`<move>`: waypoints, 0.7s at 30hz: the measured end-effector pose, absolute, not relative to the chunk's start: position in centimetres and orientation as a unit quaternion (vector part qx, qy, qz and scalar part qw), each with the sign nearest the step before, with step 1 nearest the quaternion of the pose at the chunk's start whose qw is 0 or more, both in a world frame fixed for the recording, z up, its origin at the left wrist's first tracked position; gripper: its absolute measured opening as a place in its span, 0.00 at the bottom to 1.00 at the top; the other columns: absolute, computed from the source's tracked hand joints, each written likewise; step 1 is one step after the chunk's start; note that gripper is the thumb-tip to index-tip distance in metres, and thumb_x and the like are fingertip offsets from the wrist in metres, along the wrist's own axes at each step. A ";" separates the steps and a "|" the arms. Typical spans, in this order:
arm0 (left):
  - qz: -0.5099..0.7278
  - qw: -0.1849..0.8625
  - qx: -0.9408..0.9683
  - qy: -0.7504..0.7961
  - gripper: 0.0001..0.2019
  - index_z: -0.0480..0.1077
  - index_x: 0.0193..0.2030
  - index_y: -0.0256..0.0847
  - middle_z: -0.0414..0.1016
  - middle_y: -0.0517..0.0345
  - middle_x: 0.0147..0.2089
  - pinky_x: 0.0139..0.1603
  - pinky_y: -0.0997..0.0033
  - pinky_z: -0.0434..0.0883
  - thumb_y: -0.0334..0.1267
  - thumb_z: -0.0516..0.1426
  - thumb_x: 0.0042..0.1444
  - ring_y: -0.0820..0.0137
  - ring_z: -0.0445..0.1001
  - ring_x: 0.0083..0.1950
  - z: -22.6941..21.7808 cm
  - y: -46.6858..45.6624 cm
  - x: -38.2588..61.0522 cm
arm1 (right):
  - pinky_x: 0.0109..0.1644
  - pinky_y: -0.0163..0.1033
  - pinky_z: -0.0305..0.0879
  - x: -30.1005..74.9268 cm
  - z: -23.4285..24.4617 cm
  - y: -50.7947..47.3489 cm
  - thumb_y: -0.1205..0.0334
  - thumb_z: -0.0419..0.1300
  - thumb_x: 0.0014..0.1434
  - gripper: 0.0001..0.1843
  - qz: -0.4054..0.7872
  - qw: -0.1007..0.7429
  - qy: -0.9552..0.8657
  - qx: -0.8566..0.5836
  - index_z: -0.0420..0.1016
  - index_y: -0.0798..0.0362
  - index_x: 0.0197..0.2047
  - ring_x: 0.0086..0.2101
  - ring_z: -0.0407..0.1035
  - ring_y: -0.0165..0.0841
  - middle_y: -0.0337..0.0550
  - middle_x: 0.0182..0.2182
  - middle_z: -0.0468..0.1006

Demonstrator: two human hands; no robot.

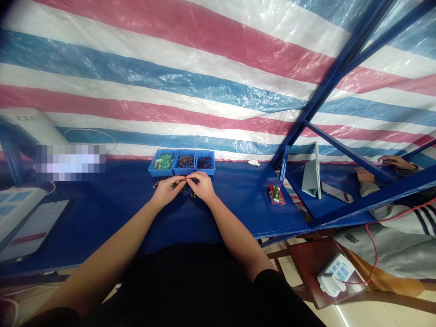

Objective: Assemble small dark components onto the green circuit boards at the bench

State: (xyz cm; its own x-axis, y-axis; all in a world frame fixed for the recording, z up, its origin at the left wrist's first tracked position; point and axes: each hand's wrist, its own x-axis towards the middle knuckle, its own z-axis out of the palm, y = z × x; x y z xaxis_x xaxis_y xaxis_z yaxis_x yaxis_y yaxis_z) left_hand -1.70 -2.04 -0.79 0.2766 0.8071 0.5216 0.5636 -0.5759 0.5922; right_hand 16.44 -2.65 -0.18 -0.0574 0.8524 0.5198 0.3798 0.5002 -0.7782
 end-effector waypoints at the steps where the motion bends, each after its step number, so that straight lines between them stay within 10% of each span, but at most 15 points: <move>1: 0.411 0.144 0.788 0.436 0.16 0.74 0.47 0.44 0.77 0.58 0.31 0.39 0.71 0.71 0.50 0.53 0.61 0.70 0.73 0.32 -0.8 -2.0 -1.7 | 0.38 0.39 0.69 16.4 -0.2 -2.6 0.54 0.62 0.56 0.10 0.230 0.527 -0.683 -0.451 0.81 0.47 0.38 0.39 0.71 0.36 0.44 0.39 0.79; 12: 0.412 0.063 0.797 0.438 0.15 0.76 0.47 0.45 0.78 0.58 0.31 0.43 0.68 0.69 0.48 0.54 0.62 0.69 0.73 0.32 -0.6 -2.0 -1.5 | 0.41 0.41 0.74 15.8 -0.7 -2.1 0.49 0.66 0.49 0.18 0.457 0.561 -0.568 -0.393 0.77 0.53 0.38 0.31 0.76 0.34 0.43 0.31 0.81; 21: 0.397 0.071 0.796 0.452 0.16 0.74 0.50 0.45 0.80 0.55 0.41 0.43 0.68 0.70 0.47 0.51 0.63 0.67 0.75 0.36 -0.7 -1.9 -1.7 | 0.38 0.39 0.72 16.1 -0.6 -2.0 0.49 0.67 0.48 0.17 0.420 0.563 -0.569 -0.428 0.79 0.53 0.35 0.30 0.74 0.33 0.43 0.30 0.81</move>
